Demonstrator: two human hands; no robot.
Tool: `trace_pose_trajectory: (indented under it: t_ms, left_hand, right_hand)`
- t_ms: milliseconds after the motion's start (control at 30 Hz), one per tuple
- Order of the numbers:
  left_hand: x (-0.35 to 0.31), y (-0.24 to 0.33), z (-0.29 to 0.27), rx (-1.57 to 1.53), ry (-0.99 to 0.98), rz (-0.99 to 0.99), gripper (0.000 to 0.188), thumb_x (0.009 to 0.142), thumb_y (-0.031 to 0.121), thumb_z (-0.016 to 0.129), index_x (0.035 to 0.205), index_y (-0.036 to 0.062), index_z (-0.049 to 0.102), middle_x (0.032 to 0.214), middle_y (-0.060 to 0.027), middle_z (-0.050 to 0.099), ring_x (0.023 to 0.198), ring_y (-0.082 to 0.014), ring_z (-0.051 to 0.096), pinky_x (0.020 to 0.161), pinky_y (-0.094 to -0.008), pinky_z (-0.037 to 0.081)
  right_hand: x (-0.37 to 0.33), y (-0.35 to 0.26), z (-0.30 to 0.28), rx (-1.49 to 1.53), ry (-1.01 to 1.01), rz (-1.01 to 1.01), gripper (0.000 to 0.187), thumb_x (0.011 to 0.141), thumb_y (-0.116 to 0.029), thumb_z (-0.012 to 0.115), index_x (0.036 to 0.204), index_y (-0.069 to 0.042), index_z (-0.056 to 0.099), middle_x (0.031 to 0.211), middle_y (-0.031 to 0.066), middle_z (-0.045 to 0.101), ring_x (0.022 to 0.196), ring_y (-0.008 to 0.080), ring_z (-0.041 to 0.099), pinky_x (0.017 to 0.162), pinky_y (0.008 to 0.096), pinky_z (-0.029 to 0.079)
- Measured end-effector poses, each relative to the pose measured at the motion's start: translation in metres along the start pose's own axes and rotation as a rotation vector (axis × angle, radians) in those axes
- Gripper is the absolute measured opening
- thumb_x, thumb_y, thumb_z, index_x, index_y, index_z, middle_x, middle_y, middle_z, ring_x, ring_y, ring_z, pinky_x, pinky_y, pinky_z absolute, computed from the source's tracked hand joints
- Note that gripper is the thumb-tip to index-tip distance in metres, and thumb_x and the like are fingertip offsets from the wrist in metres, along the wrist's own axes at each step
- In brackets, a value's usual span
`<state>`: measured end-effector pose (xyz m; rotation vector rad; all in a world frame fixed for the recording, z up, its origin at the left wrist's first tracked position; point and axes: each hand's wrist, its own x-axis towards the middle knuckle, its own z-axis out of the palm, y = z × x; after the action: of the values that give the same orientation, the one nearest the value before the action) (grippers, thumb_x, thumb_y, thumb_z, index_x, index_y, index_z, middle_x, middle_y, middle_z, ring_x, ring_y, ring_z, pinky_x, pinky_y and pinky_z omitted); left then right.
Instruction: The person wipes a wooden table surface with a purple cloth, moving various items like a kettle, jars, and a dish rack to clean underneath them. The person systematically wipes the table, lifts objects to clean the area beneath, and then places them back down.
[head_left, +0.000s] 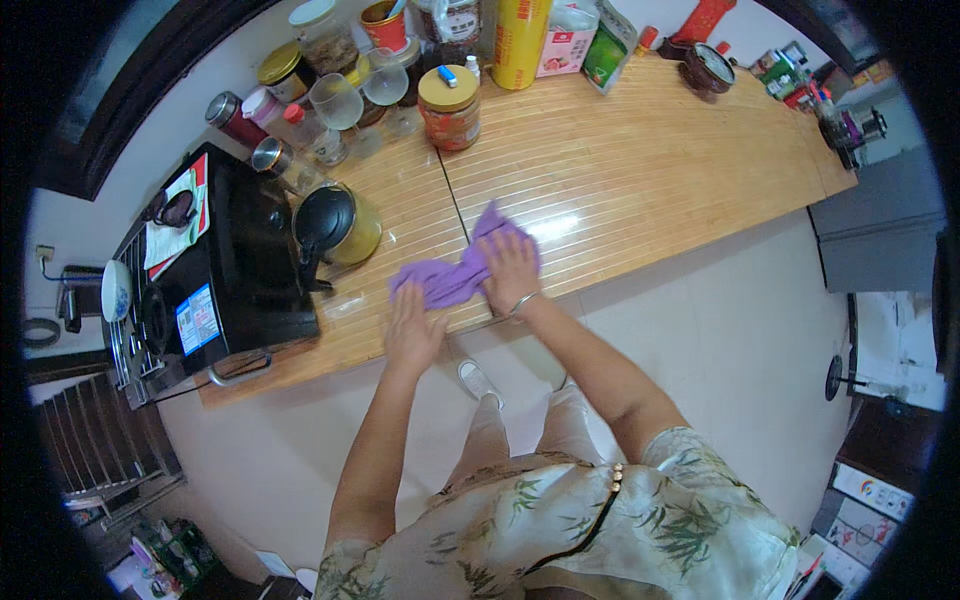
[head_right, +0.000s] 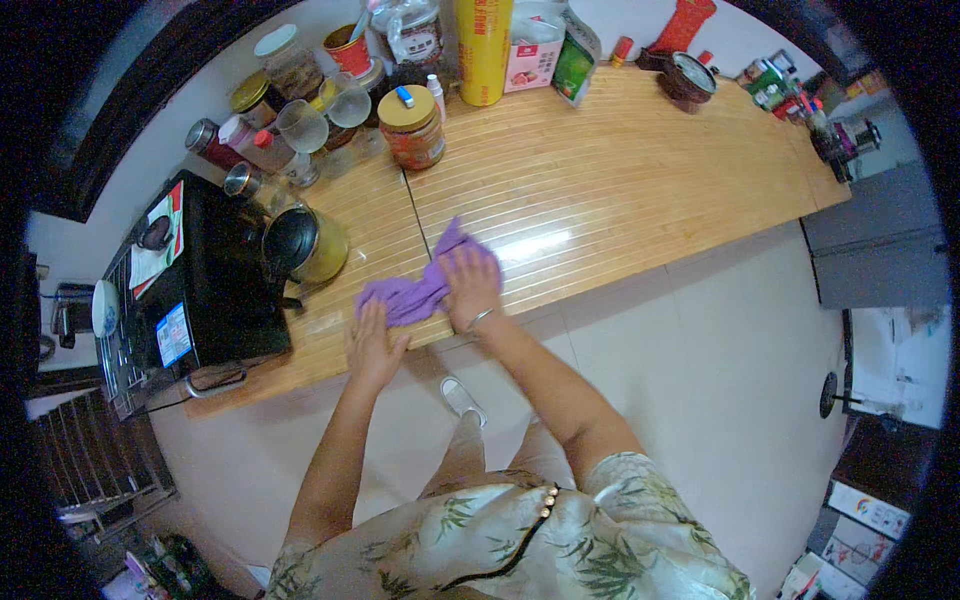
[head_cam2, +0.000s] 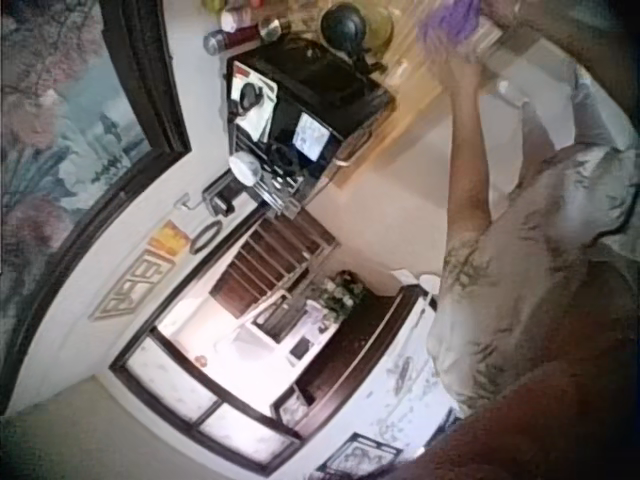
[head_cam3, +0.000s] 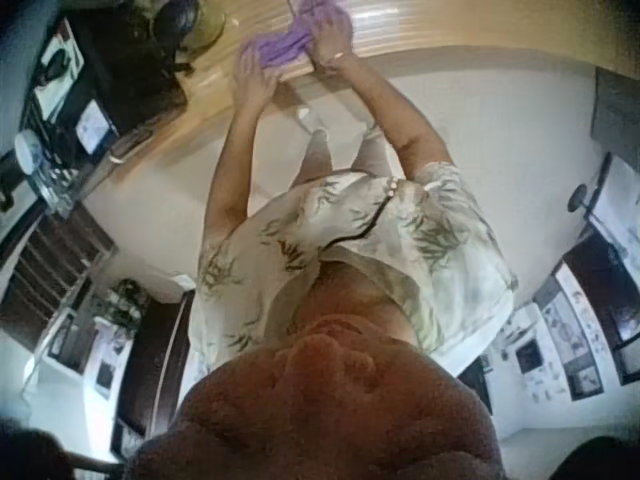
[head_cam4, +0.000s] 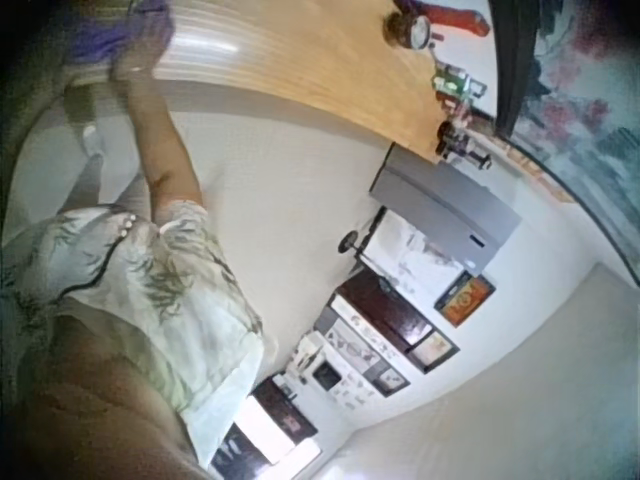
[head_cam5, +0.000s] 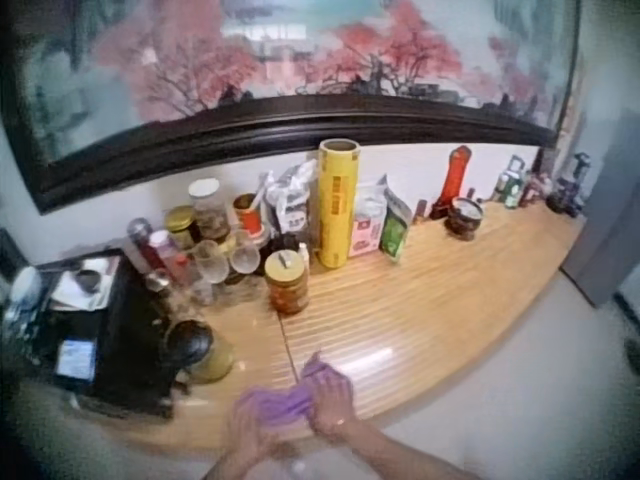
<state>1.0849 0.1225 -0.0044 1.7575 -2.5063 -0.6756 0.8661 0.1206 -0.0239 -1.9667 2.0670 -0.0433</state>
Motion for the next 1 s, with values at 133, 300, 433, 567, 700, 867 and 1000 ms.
trace_pose_trajectory:
  t_ms: [133,300,433,567,700,867,1000]
  left_hand:
    - [-0.053,-0.049,0.006,0.090,0.014,-0.092,0.080,0.086,0.044,0.059,0.145,-0.0019,0.030,0.155,-0.0171,0.026,0.145,-0.0292,0.020,0.116,-0.0503,0.009]
    - [-0.058,-0.044,0.018,0.141,0.092,-0.004,0.090,0.081,0.049,0.064,0.145,-0.0050,0.029,0.153,-0.0224,0.025,0.144,-0.0336,0.019,0.117,-0.0493,0.010]
    - [-0.033,0.038,0.032,0.110,0.003,0.148,0.097,0.079,0.054,0.065,0.145,-0.0056,0.028,0.152,-0.0250,0.026,0.144,-0.0354,0.018,0.117,-0.0489,0.009]
    - [-0.009,0.130,0.062,0.058,-0.043,0.265,0.094,0.082,0.056,0.060,0.146,-0.0051,0.026,0.153,-0.0238,0.023,0.145,-0.0341,0.015,0.117,-0.0502,0.007]
    - [-0.001,0.179,0.085,0.006,-0.062,0.335,0.089,0.084,0.053,0.058,0.146,-0.0024,0.027,0.155,-0.0195,0.023,0.146,-0.0306,0.016,0.116,-0.0524,0.006]
    - [-0.025,0.151,0.068,0.133,-0.091,0.155,0.084,0.086,0.051,0.056,0.147,0.0012,0.028,0.156,-0.0143,0.024,0.145,-0.0266,0.018,0.116,-0.0528,0.008]
    - [-0.035,0.121,0.059,0.148,-0.051,0.038,0.083,0.087,0.050,0.056,0.147,0.0005,0.028,0.155,-0.0157,0.025,0.145,-0.0276,0.019,0.115,-0.0541,0.009]
  right_hand:
    - [-0.013,-0.076,0.028,0.141,0.026,-0.233,0.071,0.081,-0.032,0.064,0.144,-0.015,0.037,0.152,0.0129,0.030,0.141,0.0329,0.024,0.115,0.0530,0.012]
    - [-0.027,-0.062,0.040,0.146,0.069,-0.348,0.069,0.084,-0.025,0.060,0.147,-0.016,0.032,0.154,0.0092,0.029,0.142,0.0294,0.024,0.116,0.0488,0.013]
    - [-0.059,0.027,0.025,0.135,0.097,-0.222,0.066,0.078,-0.015,0.062,0.141,-0.014,0.042,0.149,0.0120,0.037,0.137,0.0315,0.034,0.115,0.0478,0.021]
    - [-0.085,0.156,-0.001,0.140,0.267,-0.094,0.066,0.072,-0.004,0.060,0.136,-0.015,0.048,0.142,0.0134,0.044,0.129,0.0351,0.042,0.112,0.0502,0.026]
    - [-0.087,0.207,-0.020,0.062,0.256,-0.003,0.072,0.074,-0.007,0.063,0.141,-0.015,0.041,0.148,0.0131,0.037,0.134,0.0362,0.035,0.113,0.0517,0.023]
    - [-0.073,0.153,0.008,0.091,0.265,0.009,0.070,0.075,-0.013,0.063,0.142,-0.014,0.041,0.148,0.0152,0.035,0.136,0.0366,0.032,0.113,0.0527,0.021]
    - [-0.044,0.114,0.010,0.123,0.157,-0.140,0.065,0.079,-0.017,0.060,0.142,-0.015,0.042,0.148,0.0136,0.038,0.137,0.0341,0.032,0.114,0.0510,0.020]
